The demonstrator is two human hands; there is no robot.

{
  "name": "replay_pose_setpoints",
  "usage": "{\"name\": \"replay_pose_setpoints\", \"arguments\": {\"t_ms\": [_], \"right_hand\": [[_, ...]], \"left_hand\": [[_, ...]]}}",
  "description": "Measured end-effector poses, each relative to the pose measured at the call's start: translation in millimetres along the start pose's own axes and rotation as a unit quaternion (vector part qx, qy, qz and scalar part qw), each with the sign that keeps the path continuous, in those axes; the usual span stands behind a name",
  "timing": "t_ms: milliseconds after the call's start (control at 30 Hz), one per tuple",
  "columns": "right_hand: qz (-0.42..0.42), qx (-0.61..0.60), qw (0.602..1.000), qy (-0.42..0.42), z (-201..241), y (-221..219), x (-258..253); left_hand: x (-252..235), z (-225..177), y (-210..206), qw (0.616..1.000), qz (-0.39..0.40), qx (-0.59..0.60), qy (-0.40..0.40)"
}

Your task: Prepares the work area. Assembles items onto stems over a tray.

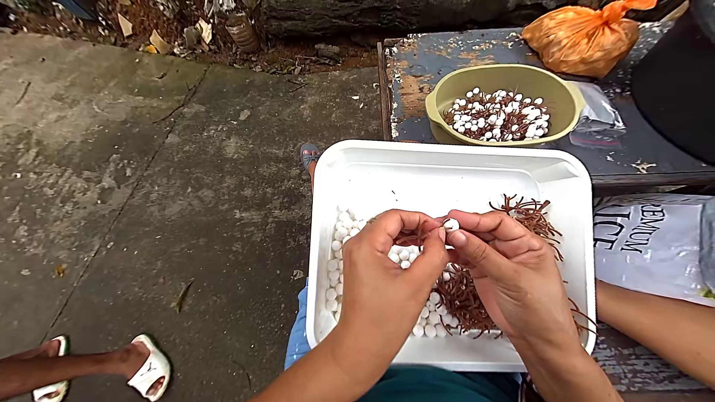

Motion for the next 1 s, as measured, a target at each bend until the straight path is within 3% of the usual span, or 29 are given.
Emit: {"name": "replay_pose_setpoints", "arguments": {"t_ms": [1000], "right_hand": [[-0.013,0.046,0.995,0.085,3.3,-2.3,2.3]], "left_hand": [[1.0,0.7,-2.1,0.998,-0.008,-0.050,-0.039]]}}
Point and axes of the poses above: each hand's wrist, its own x-axis away from the middle knuckle, its own y-axis out of the back of the hand, z = x × y, the point moved 4 cm from there along -x, towards the middle knuckle, and after that the axes turned 6 degrees about x, right-handed, at the moved point
